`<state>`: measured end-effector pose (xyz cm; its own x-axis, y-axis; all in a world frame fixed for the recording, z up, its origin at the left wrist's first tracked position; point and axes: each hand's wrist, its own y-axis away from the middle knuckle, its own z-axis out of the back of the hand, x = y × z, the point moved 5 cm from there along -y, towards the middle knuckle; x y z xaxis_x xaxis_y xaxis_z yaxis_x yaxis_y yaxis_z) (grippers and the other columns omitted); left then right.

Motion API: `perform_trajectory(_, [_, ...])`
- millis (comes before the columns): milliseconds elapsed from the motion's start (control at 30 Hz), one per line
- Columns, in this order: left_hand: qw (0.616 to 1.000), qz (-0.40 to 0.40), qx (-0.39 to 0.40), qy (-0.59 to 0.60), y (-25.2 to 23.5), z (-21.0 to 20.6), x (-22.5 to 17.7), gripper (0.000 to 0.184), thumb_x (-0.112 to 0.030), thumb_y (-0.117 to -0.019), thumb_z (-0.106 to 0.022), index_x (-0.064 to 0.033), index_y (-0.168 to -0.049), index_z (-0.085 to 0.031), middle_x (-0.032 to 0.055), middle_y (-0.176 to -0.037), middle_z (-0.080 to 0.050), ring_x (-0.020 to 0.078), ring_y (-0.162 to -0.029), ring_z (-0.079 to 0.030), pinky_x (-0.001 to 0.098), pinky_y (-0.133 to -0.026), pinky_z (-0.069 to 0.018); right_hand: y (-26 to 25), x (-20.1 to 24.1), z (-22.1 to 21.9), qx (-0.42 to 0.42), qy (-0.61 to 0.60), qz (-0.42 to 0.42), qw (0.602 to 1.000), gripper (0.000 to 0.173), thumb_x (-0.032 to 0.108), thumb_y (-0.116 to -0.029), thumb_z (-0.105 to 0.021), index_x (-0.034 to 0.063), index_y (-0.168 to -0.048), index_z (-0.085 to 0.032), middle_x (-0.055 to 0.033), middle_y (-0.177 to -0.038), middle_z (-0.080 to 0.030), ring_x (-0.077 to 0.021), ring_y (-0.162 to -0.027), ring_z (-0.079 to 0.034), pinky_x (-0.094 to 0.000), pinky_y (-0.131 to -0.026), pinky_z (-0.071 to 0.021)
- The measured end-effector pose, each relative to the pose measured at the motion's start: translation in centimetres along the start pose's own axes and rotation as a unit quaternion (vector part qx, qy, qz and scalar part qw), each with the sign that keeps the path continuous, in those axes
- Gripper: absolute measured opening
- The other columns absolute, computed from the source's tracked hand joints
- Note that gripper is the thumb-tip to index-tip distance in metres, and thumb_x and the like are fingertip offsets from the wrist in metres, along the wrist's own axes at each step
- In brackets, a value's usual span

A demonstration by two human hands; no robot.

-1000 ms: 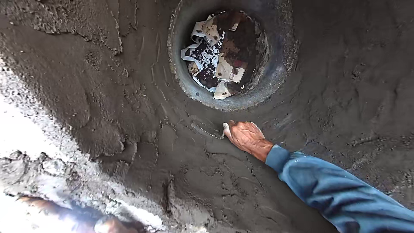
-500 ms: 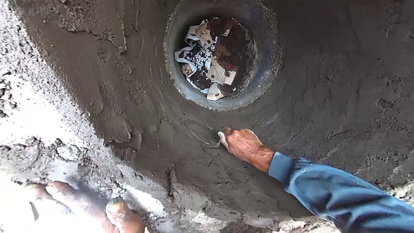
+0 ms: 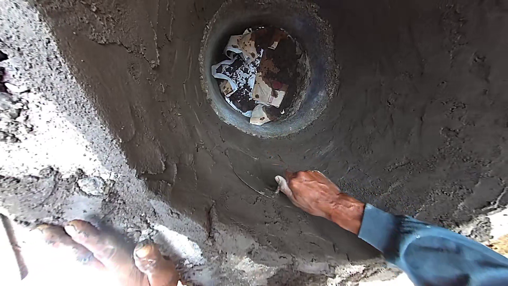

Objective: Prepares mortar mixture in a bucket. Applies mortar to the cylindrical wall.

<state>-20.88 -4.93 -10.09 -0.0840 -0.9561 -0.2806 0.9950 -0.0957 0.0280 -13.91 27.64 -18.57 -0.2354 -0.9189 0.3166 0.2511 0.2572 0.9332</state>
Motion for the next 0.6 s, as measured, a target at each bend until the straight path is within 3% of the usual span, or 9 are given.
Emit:
perform_trajectory(133, [1.0,0.004,0.005,0.014,0.1,0.0,0.2,0.1,-0.075,-0.0965,-0.018,-0.002,-0.164,-0.007,0.0346,-0.166,-0.006,0.0415,-0.157,-0.001,0.0559,-0.127,-0.001,0.0,-3.3,1.0,-0.031,-0.051,-0.002,0.998,0.068,0.052,-0.1105,-0.02,0.0042,-0.096,-0.065,-0.0176,-0.081,-0.065,-0.0388,-0.085,-0.069,-0.0579,-0.074,-0.0514])
perform_trajectory(300, [1.0,-0.005,-0.006,0.023,0.1,-0.2,0.6,0.096,-0.073,-0.0975,-0.017,-0.0048,-0.164,-0.007,0.0301,-0.168,-0.005,0.0376,-0.158,0.0,0.0542,-0.128,0.0003,-6.6,-5.2,-0.4,0.039,-0.013,-0.126,0.991,0.063,0.048,-0.1119,-0.025,0.0025,-0.107,-0.069,-0.0212,-0.106,-0.07,-0.039,-0.108,-0.068,-0.059,-0.089,-0.0514])
perform_trajectory(433, [1.0,-0.015,-0.006,0.014,-0.2,0.0,0.0,0.096,-0.071,-0.099,-0.018,0.0004,-0.163,-0.01,0.0319,-0.167,-0.006,0.0362,-0.158,0.0,0.0515,-0.128,0.0009,-10.8,-2.5,-1.2,0.059,-0.039,-0.14,0.988,0.055,0.041,-0.1119,-0.033,-0.0001,-0.116,-0.068,-0.0238,-0.119,-0.069,-0.0406,-0.118,-0.065,-0.0612,-0.096,-0.0494])
perform_trajectory(600, [1.0,-0.008,0.009,0.004,-0.3,0.1,-0.3,0.099,-0.074,-0.0978,-0.015,0.002,-0.162,-0.011,0.038,-0.163,-0.009,0.0446,-0.157,-0.002,0.0556,-0.127,-0.0012,-12.1,1.4,0.7,0.048,-0.042,-0.097,0.993,0.043,0.034,-0.1106,-0.041,0.0007,-0.107,-0.068,-0.0217,-0.109,-0.069,-0.0396,-0.109,-0.067,-0.0599,-0.089,-0.0516])
